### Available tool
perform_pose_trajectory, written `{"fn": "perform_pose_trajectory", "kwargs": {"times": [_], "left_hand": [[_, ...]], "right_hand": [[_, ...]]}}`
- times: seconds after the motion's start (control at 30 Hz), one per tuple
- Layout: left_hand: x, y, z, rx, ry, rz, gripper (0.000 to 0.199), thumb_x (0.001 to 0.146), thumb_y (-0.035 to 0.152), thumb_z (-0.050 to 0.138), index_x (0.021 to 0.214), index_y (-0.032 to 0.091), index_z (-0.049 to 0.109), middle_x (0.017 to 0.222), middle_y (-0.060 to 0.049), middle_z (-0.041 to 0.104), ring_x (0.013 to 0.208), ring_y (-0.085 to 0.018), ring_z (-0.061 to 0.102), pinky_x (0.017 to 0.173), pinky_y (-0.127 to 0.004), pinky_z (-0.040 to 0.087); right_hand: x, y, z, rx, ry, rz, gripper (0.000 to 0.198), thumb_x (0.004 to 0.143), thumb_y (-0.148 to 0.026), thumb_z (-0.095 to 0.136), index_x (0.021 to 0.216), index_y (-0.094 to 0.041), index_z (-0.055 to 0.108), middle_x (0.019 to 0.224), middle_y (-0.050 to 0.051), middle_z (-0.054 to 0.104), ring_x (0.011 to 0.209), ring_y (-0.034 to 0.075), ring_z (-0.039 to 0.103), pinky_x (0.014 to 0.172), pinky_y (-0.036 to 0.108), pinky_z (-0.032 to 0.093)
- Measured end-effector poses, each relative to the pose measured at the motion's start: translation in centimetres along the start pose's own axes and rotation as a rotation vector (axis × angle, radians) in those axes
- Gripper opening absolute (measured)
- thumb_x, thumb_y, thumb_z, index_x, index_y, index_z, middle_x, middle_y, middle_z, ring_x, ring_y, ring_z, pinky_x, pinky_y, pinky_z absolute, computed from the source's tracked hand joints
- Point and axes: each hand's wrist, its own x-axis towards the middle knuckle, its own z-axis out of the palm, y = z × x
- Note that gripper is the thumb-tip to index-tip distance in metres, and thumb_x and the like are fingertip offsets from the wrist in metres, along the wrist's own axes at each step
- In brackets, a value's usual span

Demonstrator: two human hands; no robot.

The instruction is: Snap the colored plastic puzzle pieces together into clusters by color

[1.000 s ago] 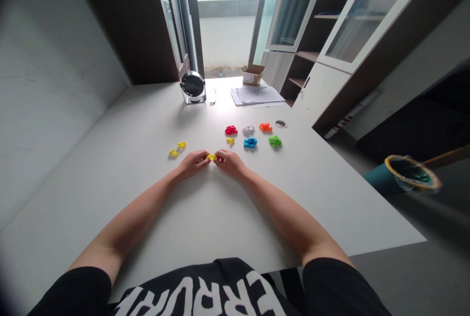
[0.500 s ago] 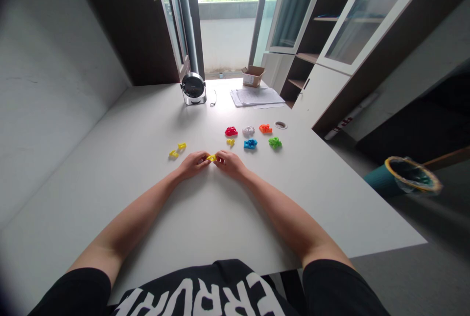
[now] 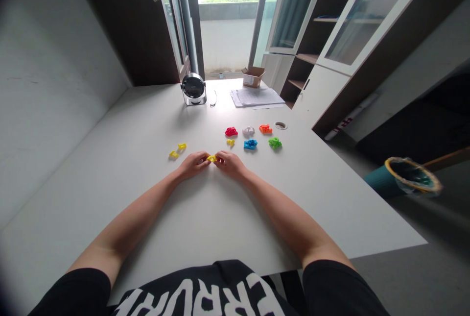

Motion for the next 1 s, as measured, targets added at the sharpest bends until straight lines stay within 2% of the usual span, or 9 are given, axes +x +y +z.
{"fn": "perform_pose_trajectory", "kwargs": {"times": [1.0], "left_hand": [[0.01, -0.42, 0.16, -0.023, 0.004, 0.007, 0.019, 0.091, 0.035, 0.052, 0.093, 0.02, 0.063, 0.084, 0.0, 0.063, 0.073, -0.014, 0.053, 0.066, -0.025, 0.04]], "right_hand": [[0.0, 0.16, 0.14, 0.001, 0.011, -0.017, 0.009, 0.088, -0.027, 0.057, 0.083, -0.02, 0.061, 0.081, 0.001, 0.06, 0.066, 0.011, 0.05, 0.063, 0.023, 0.037]]}}
